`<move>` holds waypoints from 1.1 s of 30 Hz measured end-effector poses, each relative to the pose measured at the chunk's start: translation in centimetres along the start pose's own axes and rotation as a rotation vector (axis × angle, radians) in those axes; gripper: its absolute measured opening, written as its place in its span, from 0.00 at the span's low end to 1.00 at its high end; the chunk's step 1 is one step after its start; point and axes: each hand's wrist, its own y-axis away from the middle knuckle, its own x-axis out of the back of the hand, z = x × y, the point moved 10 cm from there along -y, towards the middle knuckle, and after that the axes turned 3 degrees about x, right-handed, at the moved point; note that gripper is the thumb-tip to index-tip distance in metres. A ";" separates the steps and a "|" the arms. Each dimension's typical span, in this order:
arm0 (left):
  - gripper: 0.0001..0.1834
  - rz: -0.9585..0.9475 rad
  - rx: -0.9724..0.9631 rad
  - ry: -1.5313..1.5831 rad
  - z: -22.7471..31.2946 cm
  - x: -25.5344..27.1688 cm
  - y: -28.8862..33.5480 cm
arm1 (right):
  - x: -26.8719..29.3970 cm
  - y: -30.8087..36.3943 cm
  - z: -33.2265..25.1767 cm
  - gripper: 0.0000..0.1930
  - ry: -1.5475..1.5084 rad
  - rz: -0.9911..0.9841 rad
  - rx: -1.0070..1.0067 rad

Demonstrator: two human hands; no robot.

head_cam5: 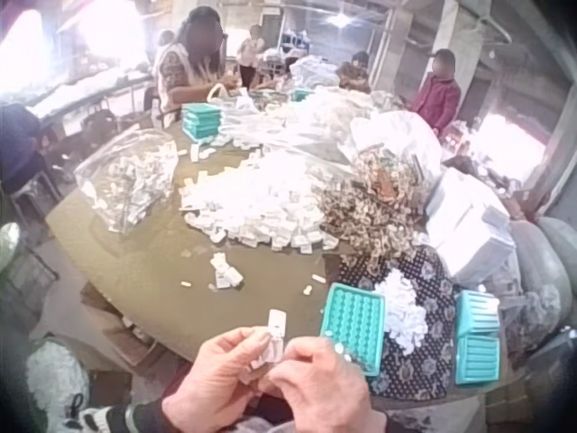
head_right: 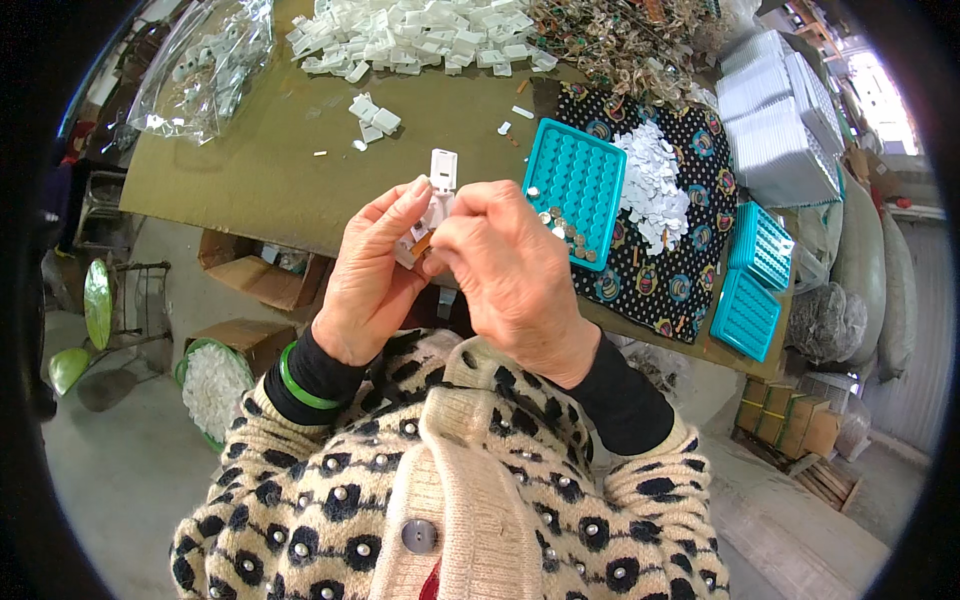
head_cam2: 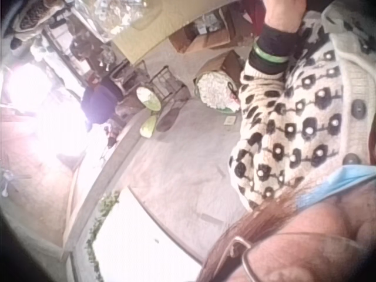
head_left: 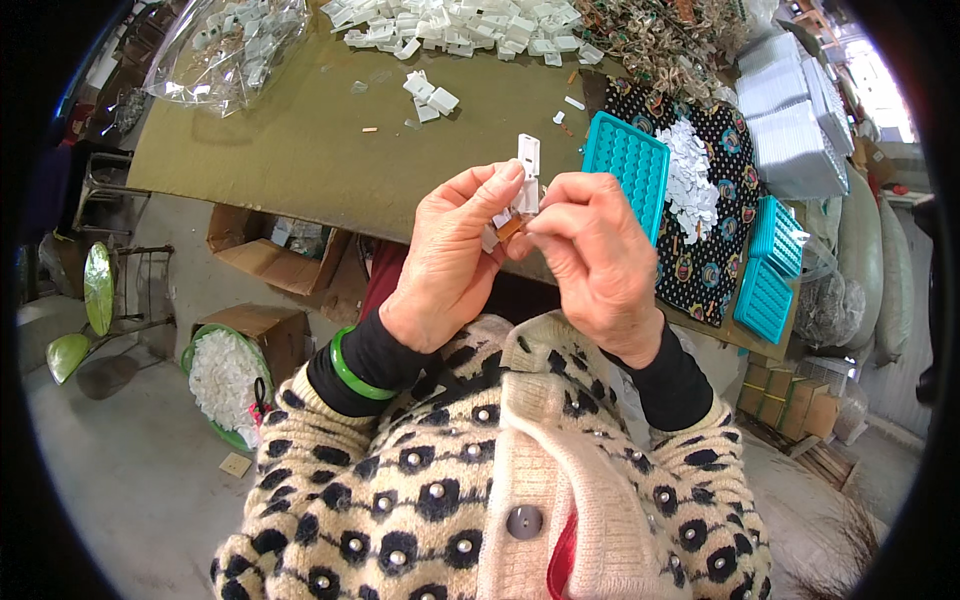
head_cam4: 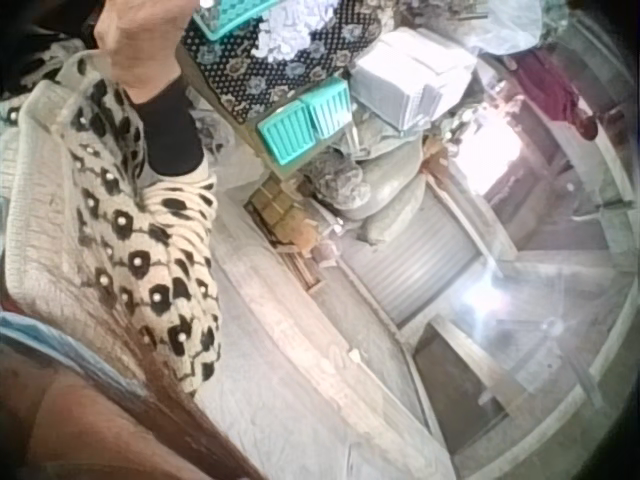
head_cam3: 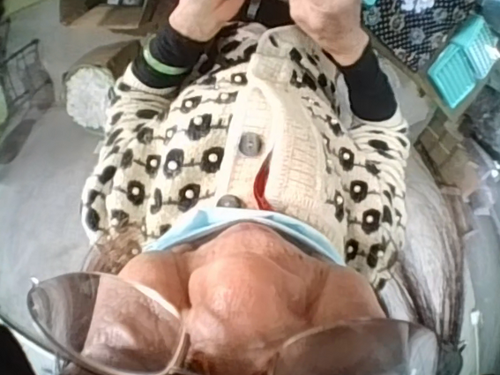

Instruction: The person repeatedly picks small white plastic housings and metal contacts from a table, inserts the contacts into the housings, and places the assembled units into a blue tray. The person handles items one at a time, occasionally repositioning parts on the table.

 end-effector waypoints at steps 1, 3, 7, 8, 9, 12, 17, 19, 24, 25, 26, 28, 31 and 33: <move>0.10 0.028 0.008 -0.007 0.0 0.2 0.1 | 0.0 -0.1 0.3 0.11 -0.036 -0.008 -0.024; 0.10 0.053 0.007 -0.025 0.0 0.3 0.3 | -0.1 -0.1 0.9 0.11 -0.110 -0.002 -0.088; 0.11 0.067 0.030 0.006 -0.7 0.7 0.5 | -1.1 0.1 -0.3 0.12 -0.002 -0.058 -0.014; 0.10 0.060 0.031 0.010 -0.7 0.8 0.4 | -1.2 0.2 -0.3 0.13 0.016 -0.061 -0.026; 0.10 0.057 0.027 0.010 -0.7 0.9 0.4 | -1.3 0.3 -0.5 0.13 0.021 -0.070 -0.017; 0.09 0.085 0.014 -0.009 -0.8 1.4 0.3 | -1.6 0.3 -0.5 0.11 0.047 -0.119 0.010; 0.09 0.085 0.040 0.002 -1.0 1.3 0.5 | -1.8 -0.2 -1.6 0.10 0.190 -0.179 0.263; 0.09 0.104 0.040 0.003 -1.0 1.2 0.5 | -1.8 -0.3 -1.9 0.11 0.158 -0.190 0.314; 0.09 0.171 0.068 0.041 -1.1 1.0 0.1 | -1.7 -0.1 -2.4 0.12 0.157 -0.234 0.399; 0.09 0.173 0.070 0.043 -1.1 0.8 0.1 | -1.5 0.0 -2.5 0.12 0.165 -0.220 0.412; 0.08 0.176 0.071 0.046 -1.1 0.7 0.2 | -1.4 0.1 -2.6 0.12 0.170 -0.219 0.419; 0.08 0.183 0.071 0.050 -1.1 0.5 0.2 | -1.3 0.4 -2.6 0.12 0.185 -0.234 0.424; 0.08 0.186 0.060 0.040 -1.2 0.2 -0.1 | -1.2 0.6 -2.1 0.12 0.212 -0.239 0.413; 0.08 0.181 0.031 0.022 -1.1 0.2 -0.3 | -0.8 0.3 -1.7 0.12 0.196 -0.178 0.376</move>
